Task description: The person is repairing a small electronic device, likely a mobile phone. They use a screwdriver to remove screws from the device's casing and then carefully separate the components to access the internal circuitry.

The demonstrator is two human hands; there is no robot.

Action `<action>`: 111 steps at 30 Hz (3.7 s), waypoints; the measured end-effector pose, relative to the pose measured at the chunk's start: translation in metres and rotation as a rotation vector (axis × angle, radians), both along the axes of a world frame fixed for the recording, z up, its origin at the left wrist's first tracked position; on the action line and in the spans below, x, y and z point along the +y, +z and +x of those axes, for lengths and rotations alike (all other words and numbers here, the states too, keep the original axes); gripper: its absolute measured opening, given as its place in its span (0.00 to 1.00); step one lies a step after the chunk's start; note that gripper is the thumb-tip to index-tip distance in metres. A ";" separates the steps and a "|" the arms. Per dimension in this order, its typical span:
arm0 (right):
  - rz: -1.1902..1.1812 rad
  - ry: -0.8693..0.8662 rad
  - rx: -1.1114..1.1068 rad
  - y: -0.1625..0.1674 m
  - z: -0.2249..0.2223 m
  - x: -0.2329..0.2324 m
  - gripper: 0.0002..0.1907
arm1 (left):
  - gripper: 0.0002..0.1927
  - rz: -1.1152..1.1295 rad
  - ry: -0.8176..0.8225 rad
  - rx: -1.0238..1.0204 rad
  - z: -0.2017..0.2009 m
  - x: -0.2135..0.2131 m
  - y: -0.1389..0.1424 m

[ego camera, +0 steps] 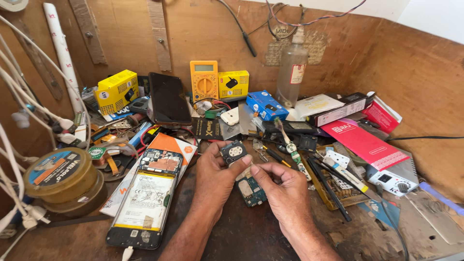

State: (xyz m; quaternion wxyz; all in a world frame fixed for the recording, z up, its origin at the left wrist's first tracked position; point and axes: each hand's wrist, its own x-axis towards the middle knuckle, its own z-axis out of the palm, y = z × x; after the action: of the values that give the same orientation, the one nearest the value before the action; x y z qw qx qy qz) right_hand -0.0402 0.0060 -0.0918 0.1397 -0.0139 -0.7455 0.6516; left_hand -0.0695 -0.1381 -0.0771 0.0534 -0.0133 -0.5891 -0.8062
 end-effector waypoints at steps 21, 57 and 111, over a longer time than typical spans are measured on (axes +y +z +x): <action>0.549 -0.177 0.281 0.026 0.015 -0.024 0.29 | 0.23 -0.025 -0.002 0.021 -0.004 -0.010 0.003; 0.247 -0.747 0.462 0.008 -0.001 0.002 0.23 | 0.12 -1.318 0.303 1.138 -0.085 0.051 0.019; 0.588 -0.302 0.287 0.022 0.006 -0.015 0.28 | 0.22 0.177 -0.010 -0.045 -0.020 0.002 -0.004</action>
State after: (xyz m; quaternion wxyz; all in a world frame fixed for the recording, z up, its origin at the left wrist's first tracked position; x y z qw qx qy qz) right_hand -0.0342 -0.0087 -0.0701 0.3358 0.0085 -0.8633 0.3766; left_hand -0.0899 -0.1363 -0.0808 0.0373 0.0066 -0.5165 -0.8555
